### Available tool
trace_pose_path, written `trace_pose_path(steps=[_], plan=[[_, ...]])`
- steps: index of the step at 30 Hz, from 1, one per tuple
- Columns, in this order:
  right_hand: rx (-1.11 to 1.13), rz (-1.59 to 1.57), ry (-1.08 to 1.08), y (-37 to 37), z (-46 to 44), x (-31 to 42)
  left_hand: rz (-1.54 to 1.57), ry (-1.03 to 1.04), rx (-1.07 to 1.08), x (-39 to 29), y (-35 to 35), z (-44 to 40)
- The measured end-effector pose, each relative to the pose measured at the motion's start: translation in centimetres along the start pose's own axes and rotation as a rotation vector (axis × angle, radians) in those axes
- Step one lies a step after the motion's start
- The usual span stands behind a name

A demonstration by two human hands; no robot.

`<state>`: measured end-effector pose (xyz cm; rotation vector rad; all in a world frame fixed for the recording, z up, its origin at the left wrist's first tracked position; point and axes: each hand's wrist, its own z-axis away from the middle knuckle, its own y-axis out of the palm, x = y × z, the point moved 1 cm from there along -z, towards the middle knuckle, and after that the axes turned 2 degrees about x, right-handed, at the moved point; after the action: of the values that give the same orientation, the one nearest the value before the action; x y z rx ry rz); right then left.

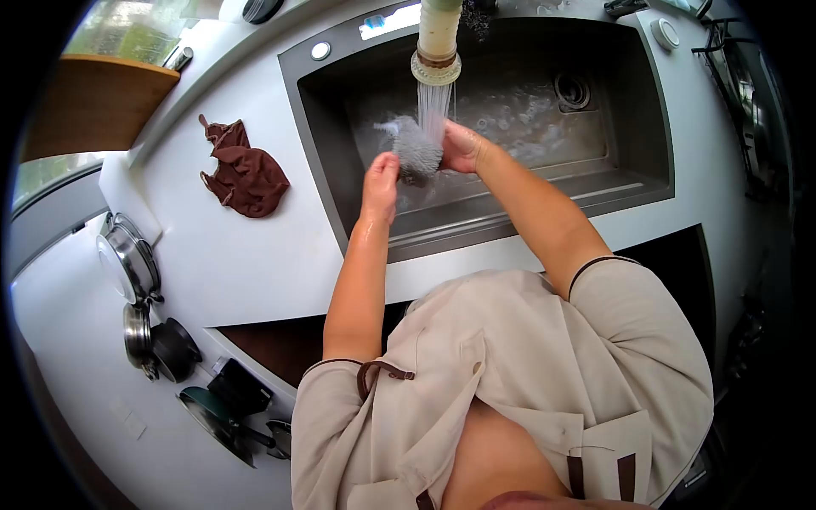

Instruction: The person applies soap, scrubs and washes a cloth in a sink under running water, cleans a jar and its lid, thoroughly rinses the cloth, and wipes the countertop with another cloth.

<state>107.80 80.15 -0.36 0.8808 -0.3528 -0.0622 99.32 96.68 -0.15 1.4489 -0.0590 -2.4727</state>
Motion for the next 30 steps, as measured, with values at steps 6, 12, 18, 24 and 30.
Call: trace_pose_path(steps=[6,12,18,24,30], plan=[[-0.559,0.354,-0.272,1.0,-0.2,-0.8,0.540,-0.053,-0.058,-2.1,2.0,-1.2],[-0.370,0.988,-0.551,-0.3,-5.1,-2.2,0.027,0.071,-0.121,2.5,1.6,-5.7],[-0.798,1.176,-0.426,0.9,-3.4,-2.7,0.649,-0.368,-0.188,1.8,5.9,-3.9],[-0.714,1.411,-0.558,3.2,-2.7,-6.5,0.776,-0.311,0.210,10.2,0.1,-6.8],[-0.741,1.426,-0.633,-5.2,-6.9,-5.8,0.557,-0.445,-0.137,5.6,4.6,-5.7]])
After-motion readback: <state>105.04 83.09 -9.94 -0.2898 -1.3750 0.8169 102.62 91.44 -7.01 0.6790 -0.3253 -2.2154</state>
